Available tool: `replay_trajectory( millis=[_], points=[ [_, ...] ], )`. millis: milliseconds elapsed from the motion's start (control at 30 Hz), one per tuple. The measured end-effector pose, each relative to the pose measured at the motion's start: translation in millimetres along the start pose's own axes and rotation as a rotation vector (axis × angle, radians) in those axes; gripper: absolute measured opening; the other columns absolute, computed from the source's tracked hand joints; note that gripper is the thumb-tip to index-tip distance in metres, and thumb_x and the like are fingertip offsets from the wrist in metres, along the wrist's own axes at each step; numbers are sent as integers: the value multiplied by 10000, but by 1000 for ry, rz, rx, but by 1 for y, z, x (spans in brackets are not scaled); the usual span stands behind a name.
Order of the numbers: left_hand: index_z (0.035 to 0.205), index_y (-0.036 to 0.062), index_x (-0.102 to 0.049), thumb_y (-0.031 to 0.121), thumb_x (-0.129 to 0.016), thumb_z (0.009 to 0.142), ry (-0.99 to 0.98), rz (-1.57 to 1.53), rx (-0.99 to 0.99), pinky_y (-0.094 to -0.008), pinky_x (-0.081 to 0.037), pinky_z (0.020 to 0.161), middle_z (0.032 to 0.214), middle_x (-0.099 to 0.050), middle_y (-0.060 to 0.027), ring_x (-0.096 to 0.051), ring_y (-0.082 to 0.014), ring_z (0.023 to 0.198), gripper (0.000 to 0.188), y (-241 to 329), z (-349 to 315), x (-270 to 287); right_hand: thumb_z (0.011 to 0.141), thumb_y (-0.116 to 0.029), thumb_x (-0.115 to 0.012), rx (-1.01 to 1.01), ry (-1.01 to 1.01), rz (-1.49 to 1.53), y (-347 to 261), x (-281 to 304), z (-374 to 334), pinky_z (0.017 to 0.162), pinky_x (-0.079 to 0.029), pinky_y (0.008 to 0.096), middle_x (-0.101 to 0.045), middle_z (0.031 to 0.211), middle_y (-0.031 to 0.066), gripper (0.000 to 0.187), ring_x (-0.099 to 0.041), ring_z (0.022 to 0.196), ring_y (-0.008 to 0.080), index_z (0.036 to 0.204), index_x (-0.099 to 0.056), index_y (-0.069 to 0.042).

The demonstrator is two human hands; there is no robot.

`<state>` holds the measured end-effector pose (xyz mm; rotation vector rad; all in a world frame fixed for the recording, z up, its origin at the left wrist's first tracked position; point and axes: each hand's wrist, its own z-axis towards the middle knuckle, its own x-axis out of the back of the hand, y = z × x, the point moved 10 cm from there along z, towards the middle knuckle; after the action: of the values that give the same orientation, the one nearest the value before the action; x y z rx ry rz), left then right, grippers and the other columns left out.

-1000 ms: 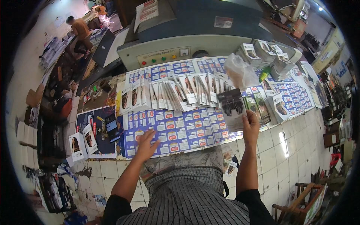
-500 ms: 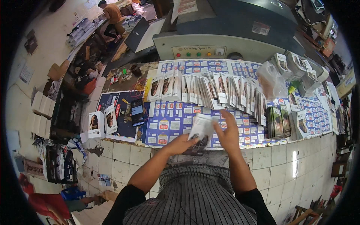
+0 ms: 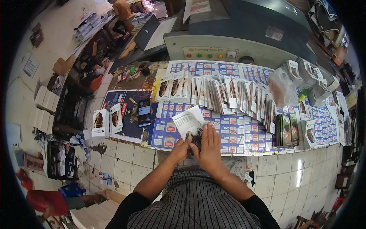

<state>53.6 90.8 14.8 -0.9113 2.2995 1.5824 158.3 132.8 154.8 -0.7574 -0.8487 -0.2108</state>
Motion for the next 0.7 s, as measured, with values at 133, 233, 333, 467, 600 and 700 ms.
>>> replay_trajectory(
  millis=[133,233,333,467,600,700],
  points=[
    [1432,111,-423,429,-460,1038,-7,-101,39,-402,-490,997,1369,-522,-67,-553,-205,1209,507,-3,-8,4,877,-205,-713,5,-20,52,-10,2,4,1058,-360,502,-465,1399,256,640,-456,1282,433,1399,-442,50],
    [1465,129,-398,603,-395,993,-202,-378,-50,-461,-473,1028,1436,-492,-88,-543,-249,1251,669,27,-25,-21,897,-155,-707,-137,-139,369,1,-12,6,916,-453,397,-621,1155,159,452,-589,1069,309,1290,-561,14],
    [1472,135,-418,766,-325,923,-353,-674,-109,-511,-429,1076,1446,-511,-113,-520,-303,1296,842,39,-31,-16,926,-129,-693,-303,-238,798,11,-35,5,750,-479,284,-667,916,57,290,-617,821,168,1175,-631,7],
    [1409,106,-500,578,-452,987,-115,-652,-59,-481,-414,1092,1358,-581,-114,-550,-296,1258,635,12,-26,25,954,-156,-677,-554,-262,1134,36,-72,2,656,-442,219,-658,833,-2,195,-534,706,54,1068,-666,1],
    [1290,93,-575,288,-573,1009,-20,-566,-77,-389,-511,968,1228,-646,-49,-623,-194,1121,342,6,-5,64,944,-103,-670,-780,-188,1164,109,-108,-17,614,-422,221,-631,799,-16,159,-523,679,51,1076,-662,-16],
    [1310,47,-547,136,-673,942,0,-199,-25,-351,-500,941,1216,-645,-78,-620,-191,1101,399,11,0,64,938,-105,-665,-757,-216,999,132,-114,-23,592,-419,233,-645,807,-6,178,-528,660,62,1085,-659,-6]
  ],
)
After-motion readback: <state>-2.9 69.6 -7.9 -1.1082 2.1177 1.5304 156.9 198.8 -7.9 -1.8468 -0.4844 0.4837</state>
